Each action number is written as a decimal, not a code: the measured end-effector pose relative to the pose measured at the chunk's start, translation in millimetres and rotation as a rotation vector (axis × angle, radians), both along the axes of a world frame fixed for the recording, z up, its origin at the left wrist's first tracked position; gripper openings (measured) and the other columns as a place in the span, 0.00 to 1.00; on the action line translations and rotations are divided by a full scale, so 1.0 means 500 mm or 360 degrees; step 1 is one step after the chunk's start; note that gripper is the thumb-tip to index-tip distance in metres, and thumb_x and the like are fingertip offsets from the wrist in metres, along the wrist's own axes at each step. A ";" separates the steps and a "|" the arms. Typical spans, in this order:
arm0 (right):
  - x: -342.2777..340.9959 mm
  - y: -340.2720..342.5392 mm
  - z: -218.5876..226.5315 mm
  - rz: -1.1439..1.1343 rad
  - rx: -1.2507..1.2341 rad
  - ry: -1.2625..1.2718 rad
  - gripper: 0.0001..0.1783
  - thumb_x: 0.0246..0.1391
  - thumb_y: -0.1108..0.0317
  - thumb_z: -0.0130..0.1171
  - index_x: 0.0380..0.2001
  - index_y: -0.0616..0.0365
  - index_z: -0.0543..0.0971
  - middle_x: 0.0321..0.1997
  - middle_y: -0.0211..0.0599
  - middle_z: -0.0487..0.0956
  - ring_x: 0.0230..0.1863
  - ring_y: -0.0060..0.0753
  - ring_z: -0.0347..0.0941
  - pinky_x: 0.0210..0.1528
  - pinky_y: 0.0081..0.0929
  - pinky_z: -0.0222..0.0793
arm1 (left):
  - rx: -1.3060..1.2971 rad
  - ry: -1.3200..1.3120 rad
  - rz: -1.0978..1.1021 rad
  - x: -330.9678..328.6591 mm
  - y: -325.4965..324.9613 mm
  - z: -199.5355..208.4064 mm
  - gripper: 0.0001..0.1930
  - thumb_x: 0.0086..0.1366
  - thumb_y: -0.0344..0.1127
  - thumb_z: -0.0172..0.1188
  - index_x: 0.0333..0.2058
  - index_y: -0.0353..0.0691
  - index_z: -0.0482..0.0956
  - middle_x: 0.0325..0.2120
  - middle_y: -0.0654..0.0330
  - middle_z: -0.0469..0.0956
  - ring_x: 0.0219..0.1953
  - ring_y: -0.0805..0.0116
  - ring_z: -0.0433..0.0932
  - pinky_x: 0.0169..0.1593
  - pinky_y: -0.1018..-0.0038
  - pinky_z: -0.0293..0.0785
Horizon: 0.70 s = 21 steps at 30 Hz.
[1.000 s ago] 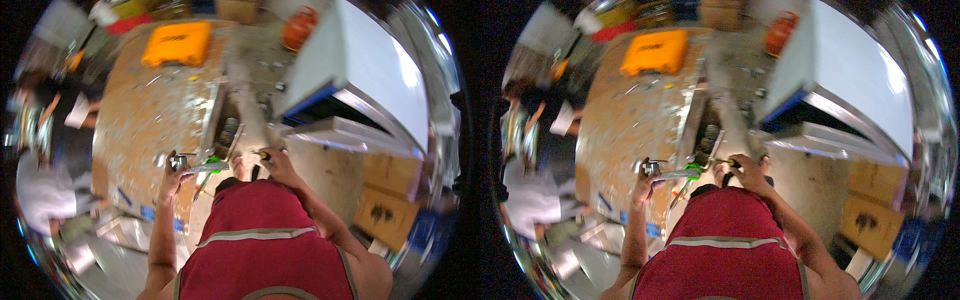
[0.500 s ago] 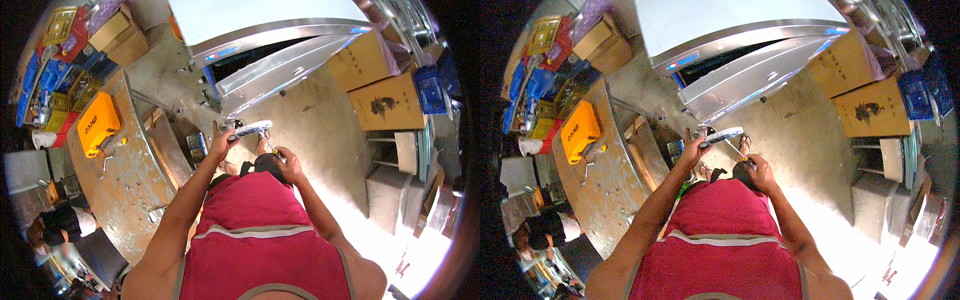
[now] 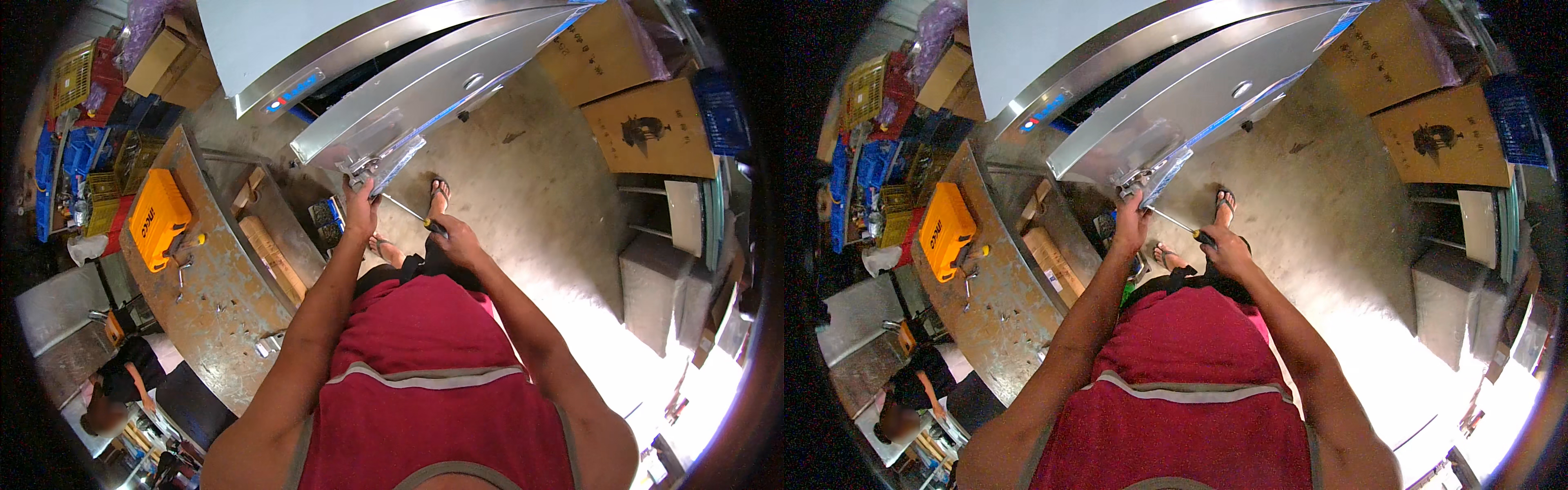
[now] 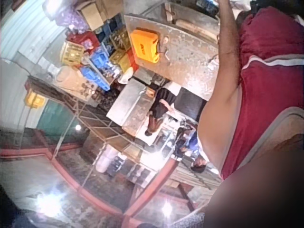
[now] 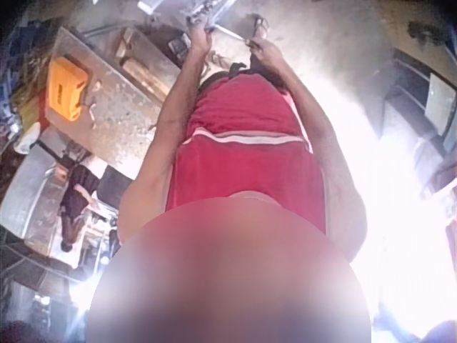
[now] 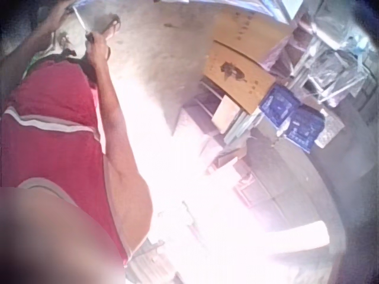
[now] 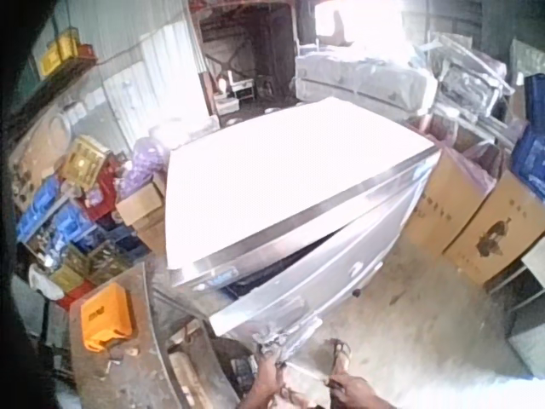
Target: The person positions a stainless steel appliance on a workbench, then uses a screwdriver to fasten screws into the front panel. They handle small hardware pieces and a cardboard box while assembling the unit in a workshop.
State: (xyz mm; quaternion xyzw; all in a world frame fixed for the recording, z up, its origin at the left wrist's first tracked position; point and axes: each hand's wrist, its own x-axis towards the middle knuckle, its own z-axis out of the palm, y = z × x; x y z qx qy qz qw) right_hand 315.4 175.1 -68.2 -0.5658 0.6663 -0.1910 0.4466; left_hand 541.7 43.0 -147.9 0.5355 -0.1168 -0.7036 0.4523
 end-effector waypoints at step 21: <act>0.068 -0.073 -0.012 0.0101 0.0321 0.0162 0.24 0.56 0.54 0.61 0.53 0.52 0.77 0.46 0.58 0.81 0.50 0.62 0.78 0.51 0.52 0.73 | -0.0251 -0.0107 -0.0242 0.032 -0.029 0.062 0.24 0.68 0.25 0.60 0.57 0.45 0.60 0.53 0.57 0.71 0.53 0.61 0.75 0.55 0.59 0.79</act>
